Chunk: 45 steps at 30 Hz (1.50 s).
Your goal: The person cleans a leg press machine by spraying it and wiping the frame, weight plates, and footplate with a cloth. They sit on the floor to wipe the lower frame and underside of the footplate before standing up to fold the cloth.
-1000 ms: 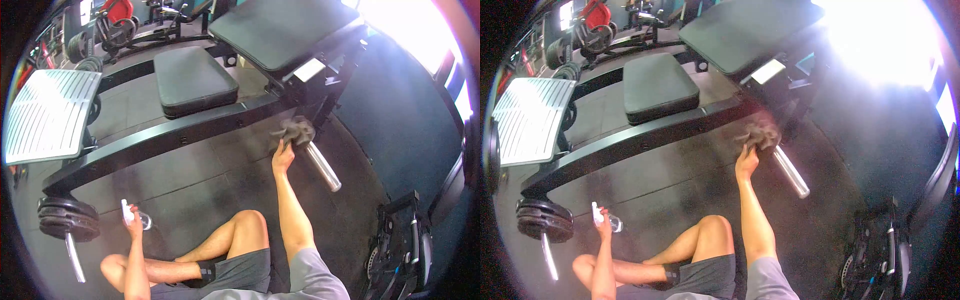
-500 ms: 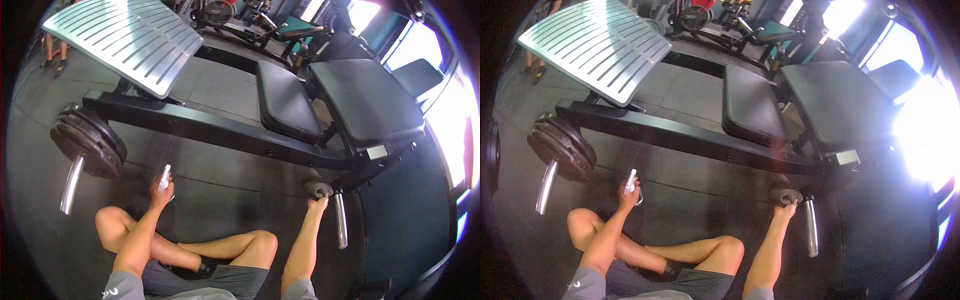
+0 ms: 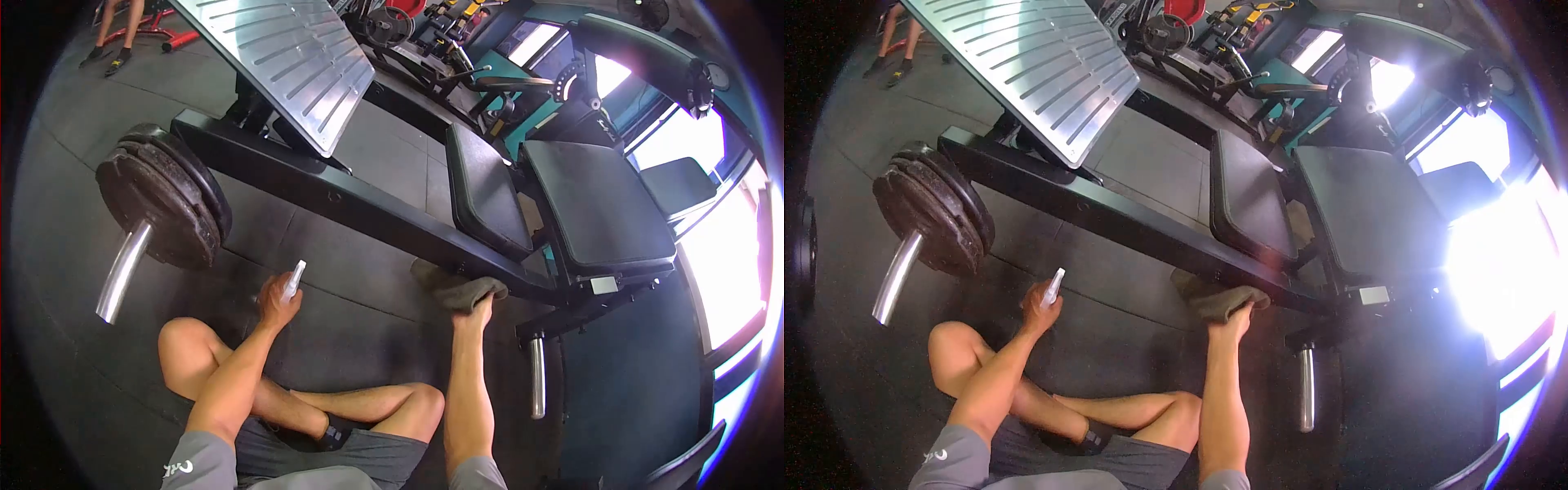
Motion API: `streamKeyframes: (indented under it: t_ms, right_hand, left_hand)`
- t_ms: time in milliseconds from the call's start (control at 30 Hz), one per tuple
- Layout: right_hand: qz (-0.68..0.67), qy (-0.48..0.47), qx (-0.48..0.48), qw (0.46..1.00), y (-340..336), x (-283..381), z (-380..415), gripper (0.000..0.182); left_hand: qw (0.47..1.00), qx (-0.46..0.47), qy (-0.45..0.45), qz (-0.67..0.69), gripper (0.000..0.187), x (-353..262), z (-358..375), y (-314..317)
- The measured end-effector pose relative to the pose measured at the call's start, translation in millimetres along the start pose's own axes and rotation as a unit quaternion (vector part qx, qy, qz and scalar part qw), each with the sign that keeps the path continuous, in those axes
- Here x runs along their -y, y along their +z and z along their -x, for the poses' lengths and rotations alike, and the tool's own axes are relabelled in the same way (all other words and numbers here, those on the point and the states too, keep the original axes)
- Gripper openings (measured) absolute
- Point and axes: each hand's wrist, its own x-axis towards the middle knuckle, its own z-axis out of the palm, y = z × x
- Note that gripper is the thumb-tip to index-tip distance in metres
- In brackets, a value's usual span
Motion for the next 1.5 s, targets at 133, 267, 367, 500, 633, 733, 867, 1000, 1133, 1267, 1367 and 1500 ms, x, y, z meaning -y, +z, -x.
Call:
streamKeyframes:
  t_ms: [133,267,367,500,633,733,867,1000,1133,1267,1367,1500]
  right_hand:
    - [-0.105,-0.017,0.034,0.994,50,-11,-9,0.064]
    - [-0.075,-0.028,-0.059,0.995,81,-52,32,0.072]
    - [0.005,0.019,0.012,1.0,62,-42,44,0.066]
    - [0.151,-0.077,0.1,0.98,3,-35,55,0.053]
    - [0.221,-0.466,0.011,0.856,28,12,85,0.041]
    - [0.351,-0.532,-0.062,0.768,38,43,57,0.039]
    - [0.592,-0.602,-0.118,0.522,53,26,4,0.044]
    - [0.591,-0.585,0.053,0.552,126,-8,74,0.036]
    - [0.481,-0.623,0.265,0.556,173,-62,126,0.03]
    - [0.487,-0.641,0.359,0.473,182,-69,122,0.034]
    - [0.506,-0.672,0.35,0.412,164,-51,100,0.035]
    - [0.542,-0.648,0.305,0.439,105,24,61,0.035]
  left_hand:
    - [0.999,-0.021,0.033,0.019,0.038,11,3,11]
    - [0.998,-0.035,0.052,0.03,0.038,8,1,8]
    - [1.0,-0.005,0.009,0.02,0.041,0,0,5]
    - [0.999,-0.026,0.035,0.004,0.04,0,-3,3]
    - [0.998,-0.043,0.043,0.027,0.039,12,3,9]
    - [0.999,0.017,0.017,0.029,0.039,2,3,2]
    - [0.999,-0.029,0.04,0.004,0.033,9,2,12]
    - [0.999,-0.003,0.026,-0.037,0.028,-2,1,12]
    - [0.998,0.026,0.04,0.047,0.027,0,-2,7]
    - [0.995,0.016,0.035,0.09,0.028,6,-7,0]
    - [0.992,0.033,0.024,0.115,0.029,14,-4,-2]
    - [0.985,0.031,-0.003,0.172,0.029,19,-2,2]
